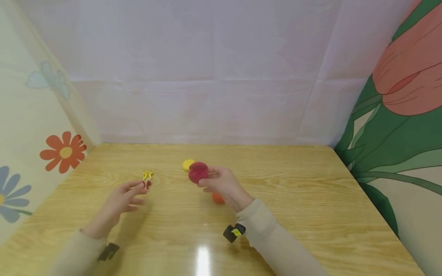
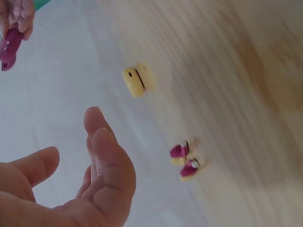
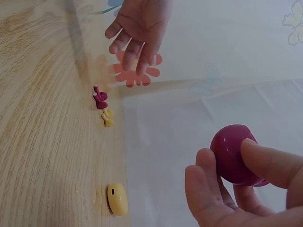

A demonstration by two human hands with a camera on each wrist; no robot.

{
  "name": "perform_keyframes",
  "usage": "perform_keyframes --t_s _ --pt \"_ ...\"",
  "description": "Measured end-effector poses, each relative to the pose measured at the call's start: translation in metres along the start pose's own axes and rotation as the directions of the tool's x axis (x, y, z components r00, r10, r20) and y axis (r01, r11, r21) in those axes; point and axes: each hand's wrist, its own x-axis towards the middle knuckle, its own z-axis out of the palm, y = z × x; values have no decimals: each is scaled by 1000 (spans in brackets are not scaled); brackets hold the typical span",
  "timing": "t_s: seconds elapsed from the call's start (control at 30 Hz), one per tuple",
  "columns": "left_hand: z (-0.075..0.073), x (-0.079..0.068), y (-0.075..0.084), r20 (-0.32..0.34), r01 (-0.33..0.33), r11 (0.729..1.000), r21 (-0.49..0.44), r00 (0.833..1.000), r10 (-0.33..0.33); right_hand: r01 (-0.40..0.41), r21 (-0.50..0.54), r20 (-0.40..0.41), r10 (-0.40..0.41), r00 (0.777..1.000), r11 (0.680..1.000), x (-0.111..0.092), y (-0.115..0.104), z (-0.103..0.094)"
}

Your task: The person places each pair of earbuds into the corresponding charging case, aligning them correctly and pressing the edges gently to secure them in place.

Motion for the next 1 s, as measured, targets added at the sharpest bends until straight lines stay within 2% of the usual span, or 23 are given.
perform_keyframes --t_s 0.47,0.7,0.8,1.0 --pt "-15 6 -10 -12 20 990 138 1000 -19 14 2 12 -14 1000 1000 0 1 1" --pt "-23 19 -14 14 33 974 225 999 -37 15 7 18 -15 1000 1000 -1 3 2" --pt "-26 25 -15 24 48 975 216 998 -54 20 4 27 -20 999 1000 -1 3 1" --pt "-34 37 -19 83 125 987 102 988 -134 28 2 46 -28 999 1000 -2 3 -1"
